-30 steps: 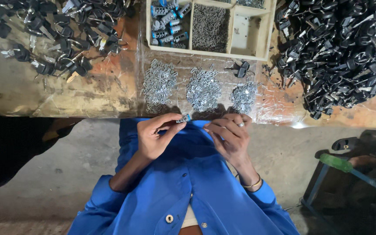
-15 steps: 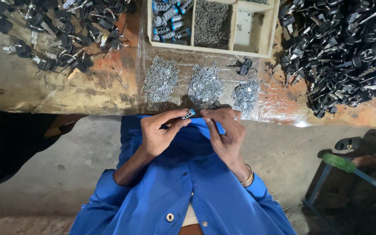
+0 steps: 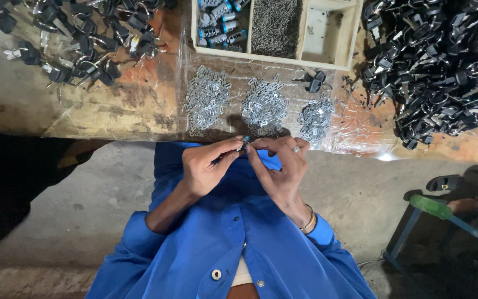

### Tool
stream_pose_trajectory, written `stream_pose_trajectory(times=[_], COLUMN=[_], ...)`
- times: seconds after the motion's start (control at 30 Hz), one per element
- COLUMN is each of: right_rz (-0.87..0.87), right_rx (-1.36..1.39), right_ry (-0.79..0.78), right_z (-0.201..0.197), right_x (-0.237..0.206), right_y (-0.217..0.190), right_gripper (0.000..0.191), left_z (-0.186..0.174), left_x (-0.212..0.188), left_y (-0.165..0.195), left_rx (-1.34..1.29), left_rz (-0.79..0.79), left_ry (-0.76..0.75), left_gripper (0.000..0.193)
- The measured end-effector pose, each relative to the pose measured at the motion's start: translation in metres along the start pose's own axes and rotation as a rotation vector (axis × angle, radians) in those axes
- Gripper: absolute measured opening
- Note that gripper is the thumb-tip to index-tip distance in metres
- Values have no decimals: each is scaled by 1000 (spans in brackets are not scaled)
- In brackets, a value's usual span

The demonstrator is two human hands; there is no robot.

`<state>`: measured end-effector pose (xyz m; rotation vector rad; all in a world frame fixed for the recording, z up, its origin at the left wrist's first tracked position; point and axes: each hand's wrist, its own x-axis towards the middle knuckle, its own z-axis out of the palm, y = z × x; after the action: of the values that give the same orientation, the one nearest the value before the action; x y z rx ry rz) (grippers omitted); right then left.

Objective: The person sits at a workbench assembling padlock lock cores. They pick small metal pin components from piles and a compartment tray, insert them one at a time into a lock cylinder held in their hands, and place finished cylinders with blue caps into the tray.

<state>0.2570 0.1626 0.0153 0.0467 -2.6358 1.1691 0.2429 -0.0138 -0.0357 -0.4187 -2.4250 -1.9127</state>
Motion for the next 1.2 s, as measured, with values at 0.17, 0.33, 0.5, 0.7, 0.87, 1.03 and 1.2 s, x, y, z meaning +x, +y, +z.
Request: stream_pose_trajectory(times=[0.17, 0.33, 0.5, 0.7, 0.87, 1.03, 1.2], right_rz=[-67, -10, -106, -328, -273, -79, -55], right_rx=[-76, -466, -402, -429, -272, 20, 122], right_ry=[-238, 40, -40, -149, -166, -78, -9], right_z=[-30, -43, -51, -60, -48, -25, -2], right_x=[6, 9, 5, -2, -7, -8, -1], right_y=[16, 27, 30, 43, 41, 22, 8], right_gripper=[28, 27, 38, 33, 29, 20, 18], left_z=[3, 4, 4, 5, 3, 5, 4], left_x=[2, 3, 2, 0, -1, 0, 0], left_y=[4, 4, 3, 6, 8, 7, 3], left_rx=[43, -139, -98, -148, -184, -114, -90], left_rz=[39, -6, -28, -138, -177, -140, -93], left_ry=[17, 14, 59, 61, 59, 76, 81], left_gripper=[23, 18, 23, 27, 28, 26, 26])
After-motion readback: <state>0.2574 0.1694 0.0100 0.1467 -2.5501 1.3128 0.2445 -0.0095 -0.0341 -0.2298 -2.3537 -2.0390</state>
